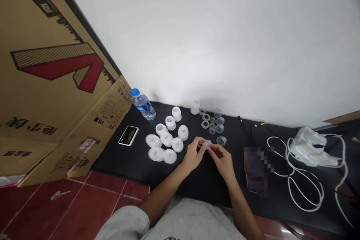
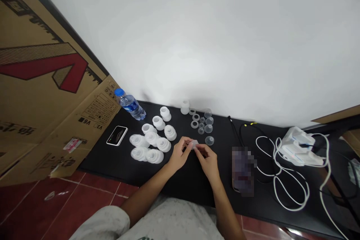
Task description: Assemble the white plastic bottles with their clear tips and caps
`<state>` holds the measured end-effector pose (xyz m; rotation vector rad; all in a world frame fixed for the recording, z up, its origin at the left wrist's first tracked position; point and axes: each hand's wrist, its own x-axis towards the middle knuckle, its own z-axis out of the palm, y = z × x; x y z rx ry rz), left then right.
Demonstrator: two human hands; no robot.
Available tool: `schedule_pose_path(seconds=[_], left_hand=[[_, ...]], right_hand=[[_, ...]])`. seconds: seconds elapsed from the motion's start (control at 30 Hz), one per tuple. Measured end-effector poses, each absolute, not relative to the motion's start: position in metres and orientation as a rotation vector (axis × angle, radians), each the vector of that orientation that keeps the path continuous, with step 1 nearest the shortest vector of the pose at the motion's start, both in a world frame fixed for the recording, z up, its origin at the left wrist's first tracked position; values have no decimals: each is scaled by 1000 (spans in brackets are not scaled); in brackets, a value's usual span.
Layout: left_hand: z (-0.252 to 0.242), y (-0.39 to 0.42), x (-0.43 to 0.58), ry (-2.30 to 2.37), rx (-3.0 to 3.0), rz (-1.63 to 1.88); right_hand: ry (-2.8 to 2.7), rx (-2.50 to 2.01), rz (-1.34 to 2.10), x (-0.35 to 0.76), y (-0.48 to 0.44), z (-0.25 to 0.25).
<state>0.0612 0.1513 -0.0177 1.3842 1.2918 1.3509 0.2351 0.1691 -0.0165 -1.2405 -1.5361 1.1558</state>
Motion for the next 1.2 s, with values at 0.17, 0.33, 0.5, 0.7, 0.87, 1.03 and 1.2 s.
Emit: schedule_pose_path(seconds=[0.17,0.33,0.5,0.7,0.87,1.03,1.2], left_hand=[[-19,152,62,1271,1360,1308],[-16,151,63,1154,1458,1234],[-15,151,62,1149,1526,1221],[-18,152,63,1170,1587,1147],[-22,152,63,1198,1596,1111],[-22,151,60,1216,1616,1081],[-24,151,58,1231,1638,1063]], right_hand=[[-1483,-1303,976,233,171,-19],[-1524,-1288,804,231,175,-21],[-1475,-1304,857,226,173,-26],[-1688,-1238,762,229,171,-24],[-1747,-1317,669,231,173,-26],[-1733,-1425,609,227,172,-29],[-1729,-1486,603,224,172,-26]])
